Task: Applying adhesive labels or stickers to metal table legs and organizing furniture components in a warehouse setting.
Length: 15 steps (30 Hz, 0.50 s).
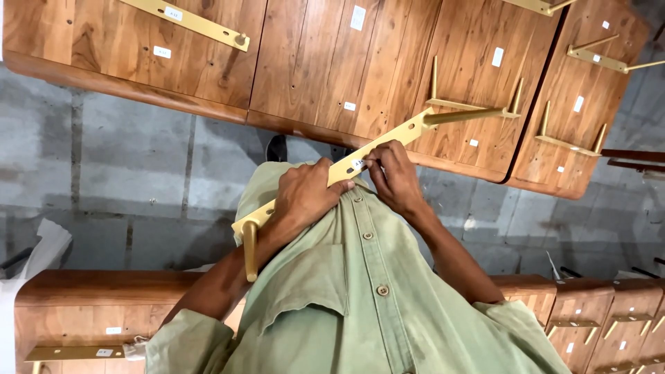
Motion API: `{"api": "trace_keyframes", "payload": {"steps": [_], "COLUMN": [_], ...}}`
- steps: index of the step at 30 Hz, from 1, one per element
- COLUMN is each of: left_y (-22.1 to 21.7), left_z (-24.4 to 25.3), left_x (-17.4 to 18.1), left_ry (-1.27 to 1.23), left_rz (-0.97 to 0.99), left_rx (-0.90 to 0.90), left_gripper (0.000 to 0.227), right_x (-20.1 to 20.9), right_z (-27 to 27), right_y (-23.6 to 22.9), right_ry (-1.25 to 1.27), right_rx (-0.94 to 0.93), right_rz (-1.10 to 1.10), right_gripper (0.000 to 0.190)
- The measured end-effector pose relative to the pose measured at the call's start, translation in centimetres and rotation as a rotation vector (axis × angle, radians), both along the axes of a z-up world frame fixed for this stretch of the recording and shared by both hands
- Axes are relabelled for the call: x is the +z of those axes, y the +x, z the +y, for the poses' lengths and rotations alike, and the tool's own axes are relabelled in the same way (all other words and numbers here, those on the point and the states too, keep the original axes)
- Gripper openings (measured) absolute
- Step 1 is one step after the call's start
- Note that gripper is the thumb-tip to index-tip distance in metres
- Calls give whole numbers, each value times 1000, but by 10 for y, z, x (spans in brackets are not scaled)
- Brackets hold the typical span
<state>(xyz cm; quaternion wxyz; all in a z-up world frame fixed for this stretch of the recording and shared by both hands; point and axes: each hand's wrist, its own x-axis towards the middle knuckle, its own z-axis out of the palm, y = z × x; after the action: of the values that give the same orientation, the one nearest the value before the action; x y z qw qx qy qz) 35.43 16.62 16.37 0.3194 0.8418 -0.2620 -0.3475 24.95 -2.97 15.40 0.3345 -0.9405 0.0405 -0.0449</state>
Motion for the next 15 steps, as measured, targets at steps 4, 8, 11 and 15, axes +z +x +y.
{"api": "trace_keyframes", "payload": {"steps": [4,8,11,15], "left_y": [1,5,6,23], "left_z": [-1,-2,1,13], "left_x": [-5,-25,-61,-65], "left_ry": [4,-17,-60,-399], "left_rz": [45,143,318,884], "left_rx": [-5,13,-6,-51], "left_gripper": [53,54,53,54], "right_x": [-8,-15,-11,0], "right_z": [-7,-14,-17,-11], "right_y": [-15,-14,-11,-13], "right_ry": [467,930,1010,737], "right_rx": [-67,-196,-253,-159], "right_rz": [105,-15,-86,-41], "right_gripper": [10,14,11,9]}}
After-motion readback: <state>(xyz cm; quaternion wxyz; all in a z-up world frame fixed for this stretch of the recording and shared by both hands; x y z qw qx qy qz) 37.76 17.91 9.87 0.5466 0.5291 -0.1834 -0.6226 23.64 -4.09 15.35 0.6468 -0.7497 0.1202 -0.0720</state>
